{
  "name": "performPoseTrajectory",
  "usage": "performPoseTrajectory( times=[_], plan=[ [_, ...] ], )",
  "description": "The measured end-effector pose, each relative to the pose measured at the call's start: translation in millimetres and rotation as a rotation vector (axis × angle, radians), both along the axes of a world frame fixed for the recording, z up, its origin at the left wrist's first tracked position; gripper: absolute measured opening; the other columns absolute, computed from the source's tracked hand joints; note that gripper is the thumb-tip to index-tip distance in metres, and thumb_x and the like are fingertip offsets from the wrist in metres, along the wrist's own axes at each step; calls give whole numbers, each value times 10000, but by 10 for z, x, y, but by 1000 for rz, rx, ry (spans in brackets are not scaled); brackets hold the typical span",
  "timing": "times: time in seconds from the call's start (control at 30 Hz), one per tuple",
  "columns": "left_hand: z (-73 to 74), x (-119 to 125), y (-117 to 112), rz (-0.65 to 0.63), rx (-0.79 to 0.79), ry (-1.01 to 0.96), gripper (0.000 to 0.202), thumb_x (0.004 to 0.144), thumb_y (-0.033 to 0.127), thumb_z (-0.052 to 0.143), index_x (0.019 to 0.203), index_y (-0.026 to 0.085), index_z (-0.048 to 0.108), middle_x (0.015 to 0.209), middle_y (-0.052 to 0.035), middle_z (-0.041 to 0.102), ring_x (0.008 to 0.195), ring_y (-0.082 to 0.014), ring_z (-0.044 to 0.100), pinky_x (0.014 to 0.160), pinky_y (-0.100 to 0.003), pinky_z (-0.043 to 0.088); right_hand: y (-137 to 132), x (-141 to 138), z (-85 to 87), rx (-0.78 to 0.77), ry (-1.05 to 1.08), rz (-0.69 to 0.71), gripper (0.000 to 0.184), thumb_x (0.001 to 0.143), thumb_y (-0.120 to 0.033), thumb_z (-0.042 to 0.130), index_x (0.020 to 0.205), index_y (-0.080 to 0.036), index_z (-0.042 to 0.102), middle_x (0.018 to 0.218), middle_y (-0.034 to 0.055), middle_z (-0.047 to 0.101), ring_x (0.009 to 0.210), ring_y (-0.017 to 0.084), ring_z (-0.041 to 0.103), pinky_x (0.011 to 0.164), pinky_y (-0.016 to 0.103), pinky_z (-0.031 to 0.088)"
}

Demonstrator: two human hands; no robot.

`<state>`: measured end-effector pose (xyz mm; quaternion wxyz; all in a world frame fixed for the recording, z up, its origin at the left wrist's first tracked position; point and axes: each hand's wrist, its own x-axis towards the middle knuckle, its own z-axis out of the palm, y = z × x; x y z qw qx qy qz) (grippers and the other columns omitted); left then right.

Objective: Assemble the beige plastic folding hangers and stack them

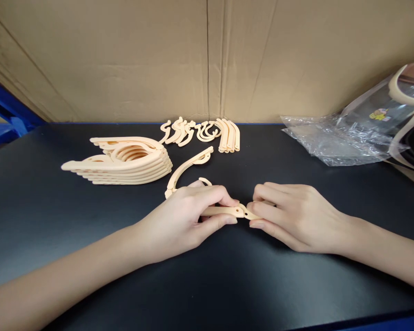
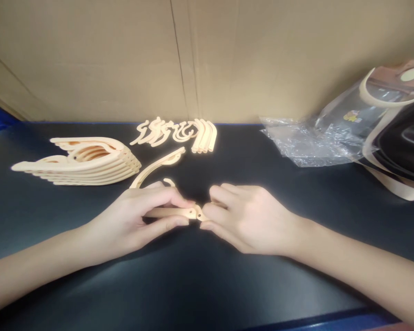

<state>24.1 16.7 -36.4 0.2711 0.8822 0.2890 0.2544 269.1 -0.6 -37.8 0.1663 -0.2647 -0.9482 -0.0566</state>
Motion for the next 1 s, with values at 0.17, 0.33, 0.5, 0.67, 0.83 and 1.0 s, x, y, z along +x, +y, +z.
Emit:
performPoseTrajectory(
  times=[0.17, 0.33, 0.5, 0.67, 0.83, 1.0],
  plan=[
    [-19, -9, 3, 15, 30, -9, 145, 940, 258, 618, 1078, 229, 655, 886, 39, 705, 839, -117, 637, 718, -193, 473, -7, 13, 33, -138, 49, -37, 390, 1068, -303, 302, 819, -170, 571, 727, -2, 481, 595, 121, 429, 552, 251, 333],
    [-6, -6, 9, 33, 99, -12, 194, 943, 271, 621, 1130, 235, 653, 940, 31, 719, 857, -124, 639, 775, -211, 487, -20, 22, 57, -281, 131, -52, 325, 1065, -276, 318, 852, -174, 542, 729, -15, 490, 593, 107, 442, 555, 234, 341],
    [34, -3, 14, 31, 32, 15, 147, 931, 255, 639, 1065, 206, 672, 901, 21, 738, 831, -136, 673, 762, -227, 500, -29, 3, 41, -324, 151, -27, 322, 1063, -275, 316, 851, -179, 538, 721, -16, 489, 581, 110, 434, 546, 235, 341],
    [38, 5, 8, 16, -7, -3, 157, 938, 249, 626, 1072, 176, 663, 901, -3, 757, 855, -160, 695, 771, -249, 508, -27, -2, 50, -339, 172, -27, 315, 1062, -269, 314, 866, -180, 543, 729, -9, 517, 575, 110, 445, 543, 231, 346],
    [30, 15, 10, -13, -24, -21, 119, 953, 265, 596, 1019, 198, 670, 838, 18, 735, 802, -146, 675, 731, -232, 490, -29, 2, 56, -286, 141, -9, 319, 1057, -257, 336, 825, -180, 541, 702, -19, 481, 574, 109, 423, 548, 235, 332],
    [15, -4, 8, -20, -28, -9, 115, 960, 274, 581, 995, 223, 678, 813, 23, 707, 786, -138, 644, 728, -225, 475, -41, 1, 42, -172, 88, 5, 349, 1057, -270, 330, 810, -175, 558, 701, -10, 481, 576, 122, 412, 556, 252, 329]
  ],
)
